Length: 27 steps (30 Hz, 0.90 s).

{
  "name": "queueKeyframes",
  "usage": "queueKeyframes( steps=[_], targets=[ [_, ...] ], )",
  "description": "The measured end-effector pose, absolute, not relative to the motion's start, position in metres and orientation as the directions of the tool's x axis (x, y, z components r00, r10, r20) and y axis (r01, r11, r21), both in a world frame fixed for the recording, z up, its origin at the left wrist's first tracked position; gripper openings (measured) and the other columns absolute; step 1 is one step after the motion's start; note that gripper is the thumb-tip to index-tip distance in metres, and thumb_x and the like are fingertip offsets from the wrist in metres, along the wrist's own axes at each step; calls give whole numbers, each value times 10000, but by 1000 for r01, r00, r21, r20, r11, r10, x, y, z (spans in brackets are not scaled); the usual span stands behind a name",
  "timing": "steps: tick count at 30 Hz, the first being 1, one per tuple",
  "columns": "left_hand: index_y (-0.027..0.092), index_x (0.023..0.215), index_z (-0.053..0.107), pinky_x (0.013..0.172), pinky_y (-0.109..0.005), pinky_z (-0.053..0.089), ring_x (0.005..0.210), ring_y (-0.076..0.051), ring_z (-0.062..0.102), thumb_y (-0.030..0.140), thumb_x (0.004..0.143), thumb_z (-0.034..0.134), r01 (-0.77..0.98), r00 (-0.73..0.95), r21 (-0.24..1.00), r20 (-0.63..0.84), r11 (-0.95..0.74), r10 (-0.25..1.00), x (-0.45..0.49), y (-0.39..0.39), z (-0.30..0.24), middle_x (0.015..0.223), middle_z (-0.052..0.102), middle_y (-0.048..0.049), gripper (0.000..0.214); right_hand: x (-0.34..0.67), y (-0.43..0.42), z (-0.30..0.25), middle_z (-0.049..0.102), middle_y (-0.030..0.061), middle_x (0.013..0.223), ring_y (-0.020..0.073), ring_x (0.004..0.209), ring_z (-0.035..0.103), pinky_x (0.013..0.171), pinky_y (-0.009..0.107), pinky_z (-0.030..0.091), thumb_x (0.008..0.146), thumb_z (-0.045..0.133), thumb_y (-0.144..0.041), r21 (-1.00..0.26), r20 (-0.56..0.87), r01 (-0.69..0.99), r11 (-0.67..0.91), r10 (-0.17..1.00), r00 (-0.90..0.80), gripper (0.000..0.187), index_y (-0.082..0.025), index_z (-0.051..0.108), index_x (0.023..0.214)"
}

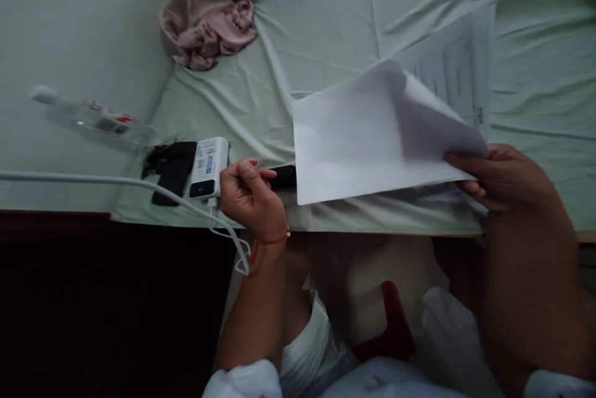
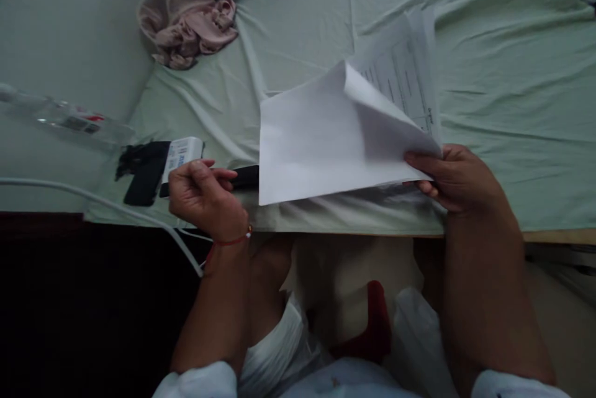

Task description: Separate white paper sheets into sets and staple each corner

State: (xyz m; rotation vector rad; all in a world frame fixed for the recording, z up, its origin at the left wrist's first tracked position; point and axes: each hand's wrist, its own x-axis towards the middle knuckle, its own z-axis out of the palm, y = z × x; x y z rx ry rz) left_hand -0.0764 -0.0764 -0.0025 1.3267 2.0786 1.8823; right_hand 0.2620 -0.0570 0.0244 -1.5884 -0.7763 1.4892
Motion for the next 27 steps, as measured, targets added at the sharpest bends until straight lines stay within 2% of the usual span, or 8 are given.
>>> queueKeyframes(
  steps=[2, 4, 7, 9, 13, 18, 27],
  targets=[
    [211, 1002, 615, 833, -350, 572, 786, -161, 708, 346, 1066, 458, 654, -588, 751, 582, -95, 562, -83, -75, -4, 842, 721, -14, 217, 257, -56, 23, 455, -47, 439, 32, 324, 393, 270, 117, 285, 492, 980, -272, -867, -498, -71, -493, 861, 101, 417, -159, 581, 527],
    [208, 1075, 649, 1012, -425, 549, 1037, -214, 726, 341, 1059, 464, 741, -526, 669, 634, -60, 568, -90, -73, -7, 1040, 773, -75, 228, 252, -55, 23, 463, -43, 449, 32, 327, 391, 275, 123, 284, 533, 947, -249, -862, -506, -45, -504, 858, 90, 371, -159, 587, 529],
    [201, 1175, 693, 1213, -500, 417, 1376, -268, 597, 329, 1061, 442, 811, -471, 583, 603, 46, 644, -97, -70, -14, 1311, 748, -132, 304, 247, -55, 26, 491, -33, 473, 37, 336, 397, 282, 132, 289, 596, 896, -216, -852, -520, -3, -523, 846, 113, 290, -159, 615, 554],
    [204, 1220, 705, 1282, -536, 325, 1498, -282, 501, 318, 1067, 417, 819, -466, 563, 543, 108, 699, -101, -68, -18, 1420, 709, -134, 345, 247, -55, 27, 490, -32, 477, 41, 345, 401, 287, 135, 298, 604, 887, -206, -848, -523, 21, -529, 843, 126, 283, -162, 612, 551],
    [231, 1283, 711, 1313, -611, 235, 1581, -303, 406, 340, 1072, 423, 805, -473, 561, 412, 192, 779, -104, -64, -24, 1526, 653, -121, 374, 257, -55, 23, 472, -33, 465, 41, 354, 395, 284, 130, 290, 587, 928, -266, -842, -526, 76, -534, 844, 106, 340, -165, 607, 544],
    [225, 1344, 705, 1308, -682, 175, 1591, -335, 392, 328, 1063, 455, 804, -458, 538, 289, 254, 841, -101, -64, -23, 1587, 601, -135, 390, 261, -55, 18, 501, -32, 498, 34, 361, 408, 294, 123, 305, 594, 938, -272, -846, -520, 69, -529, 847, 111, 333, -157, 626, 582],
    [236, 1426, 663, 1305, -695, 150, 1607, -334, 365, 316, 1068, 429, 820, -442, 510, 276, 260, 853, -101, -64, -25, 1639, 545, -130, 435, 239, -53, 21, 509, -10, 465, 50, 357, 425, 287, 116, 310, 682, 851, -224, -855, -514, -9, -518, 845, 145, 264, -161, 616, 581]
  ],
)
